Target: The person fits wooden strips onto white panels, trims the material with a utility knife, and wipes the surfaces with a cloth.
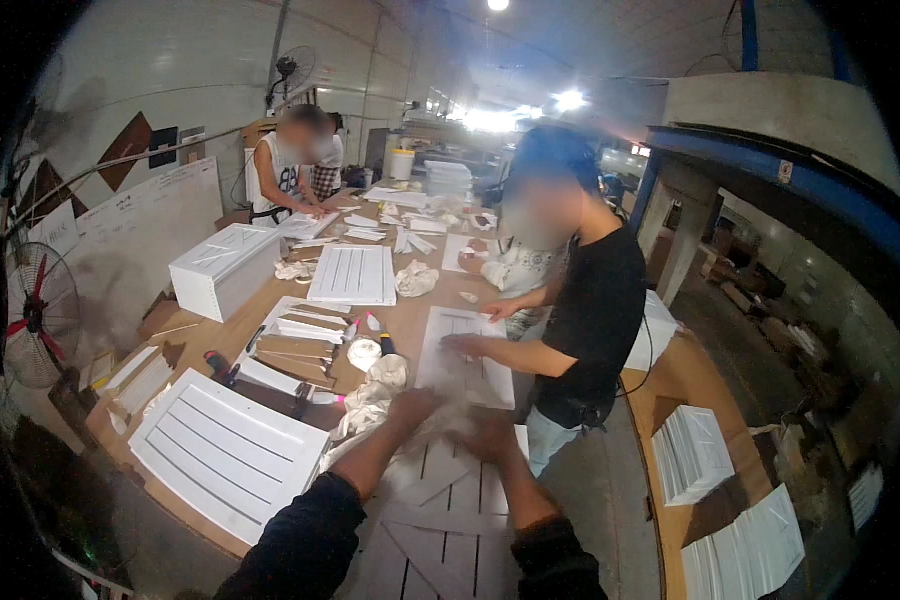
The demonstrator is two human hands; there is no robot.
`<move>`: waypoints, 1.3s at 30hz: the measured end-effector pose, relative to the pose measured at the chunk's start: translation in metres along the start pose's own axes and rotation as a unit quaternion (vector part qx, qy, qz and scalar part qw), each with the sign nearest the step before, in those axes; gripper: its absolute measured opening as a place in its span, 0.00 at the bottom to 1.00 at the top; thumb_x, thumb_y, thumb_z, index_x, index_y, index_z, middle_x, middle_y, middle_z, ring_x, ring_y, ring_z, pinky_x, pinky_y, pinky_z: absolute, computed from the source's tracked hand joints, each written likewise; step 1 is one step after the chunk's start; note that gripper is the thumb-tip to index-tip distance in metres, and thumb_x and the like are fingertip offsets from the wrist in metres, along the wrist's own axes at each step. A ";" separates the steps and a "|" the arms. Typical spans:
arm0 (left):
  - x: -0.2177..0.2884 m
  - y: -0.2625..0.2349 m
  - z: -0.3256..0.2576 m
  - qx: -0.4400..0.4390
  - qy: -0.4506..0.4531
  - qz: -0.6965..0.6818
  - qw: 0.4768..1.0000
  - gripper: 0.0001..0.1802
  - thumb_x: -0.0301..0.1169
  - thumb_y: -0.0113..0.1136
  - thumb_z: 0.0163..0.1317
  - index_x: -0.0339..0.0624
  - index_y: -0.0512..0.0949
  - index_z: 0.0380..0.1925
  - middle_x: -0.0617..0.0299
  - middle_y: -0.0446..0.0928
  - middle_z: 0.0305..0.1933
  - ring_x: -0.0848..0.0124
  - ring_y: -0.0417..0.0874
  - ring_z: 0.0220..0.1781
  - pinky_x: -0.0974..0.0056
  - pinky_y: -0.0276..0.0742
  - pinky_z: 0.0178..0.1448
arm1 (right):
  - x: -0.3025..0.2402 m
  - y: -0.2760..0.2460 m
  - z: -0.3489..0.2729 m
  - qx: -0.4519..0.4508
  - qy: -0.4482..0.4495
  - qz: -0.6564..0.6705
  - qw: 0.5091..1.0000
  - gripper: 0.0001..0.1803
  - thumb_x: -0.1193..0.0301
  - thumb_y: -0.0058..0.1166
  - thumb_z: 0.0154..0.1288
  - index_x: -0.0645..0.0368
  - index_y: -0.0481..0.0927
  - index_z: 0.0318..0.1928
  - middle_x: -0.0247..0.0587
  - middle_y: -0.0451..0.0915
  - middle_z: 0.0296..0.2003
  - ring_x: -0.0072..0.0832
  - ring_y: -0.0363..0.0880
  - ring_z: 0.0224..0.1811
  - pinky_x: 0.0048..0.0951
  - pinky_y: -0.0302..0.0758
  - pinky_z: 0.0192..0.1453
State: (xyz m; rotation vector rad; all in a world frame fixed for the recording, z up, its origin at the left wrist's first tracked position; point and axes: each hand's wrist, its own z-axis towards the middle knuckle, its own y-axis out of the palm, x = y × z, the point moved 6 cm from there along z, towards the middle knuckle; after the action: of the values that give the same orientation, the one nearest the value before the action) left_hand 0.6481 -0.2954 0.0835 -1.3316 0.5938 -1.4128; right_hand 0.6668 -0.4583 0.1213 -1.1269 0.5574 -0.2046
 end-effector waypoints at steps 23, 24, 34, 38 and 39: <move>-0.038 -0.027 -0.244 0.084 -0.047 -0.297 0.950 0.20 0.34 0.57 0.61 0.32 0.71 0.49 0.47 0.69 0.55 0.55 0.71 0.56 0.57 0.65 0.60 | 0.043 0.001 -0.006 0.083 0.011 0.193 0.978 0.36 0.59 0.63 0.53 0.60 0.64 0.59 0.52 0.65 0.58 0.44 0.67 0.60 0.39 0.62 0.64; -0.059 -0.021 -0.265 0.068 -0.042 -0.247 0.966 0.19 0.33 0.57 0.61 0.33 0.72 0.48 0.50 0.71 0.53 0.58 0.72 0.53 0.59 0.66 0.58 | 0.042 -0.006 -0.016 0.094 0.006 0.176 0.980 0.37 0.59 0.63 0.54 0.59 0.62 0.61 0.53 0.63 0.60 0.44 0.64 0.62 0.39 0.60 0.65; 0.008 -0.107 -0.320 -0.008 -0.341 -0.573 0.745 0.19 0.31 0.50 0.64 0.31 0.69 0.51 0.52 0.76 0.43 0.66 0.78 0.43 0.64 0.75 0.44 | 0.065 -0.012 -0.232 0.036 0.232 0.554 0.799 0.46 0.57 0.53 0.61 0.61 0.43 0.70 0.47 0.50 0.69 0.37 0.48 0.71 0.37 0.43 0.72; 0.014 -0.052 -0.311 -0.012 -0.279 -0.505 0.816 0.18 0.33 0.52 0.64 0.29 0.71 0.48 0.57 0.75 0.46 0.69 0.73 0.47 0.65 0.70 0.49 | 0.003 0.007 -0.246 0.026 0.181 0.710 0.680 0.39 0.59 0.46 0.65 0.64 0.47 0.69 0.51 0.50 0.68 0.37 0.46 0.71 0.36 0.47 0.71; 0.012 -0.052 -0.308 -0.001 -0.276 -0.486 0.829 0.17 0.32 0.53 0.64 0.29 0.72 0.47 0.58 0.75 0.44 0.70 0.73 0.45 0.65 0.71 0.47 | 0.000 0.014 -0.244 0.039 0.199 0.735 0.647 0.38 0.60 0.46 0.65 0.64 0.47 0.69 0.51 0.50 0.68 0.37 0.47 0.71 0.36 0.47 0.71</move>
State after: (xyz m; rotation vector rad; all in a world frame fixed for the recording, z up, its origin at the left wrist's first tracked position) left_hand 0.3481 -0.3801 0.0553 -2.0668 -0.5806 -1.6397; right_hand 0.5388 -0.6469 0.0326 -0.2320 1.6767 0.9777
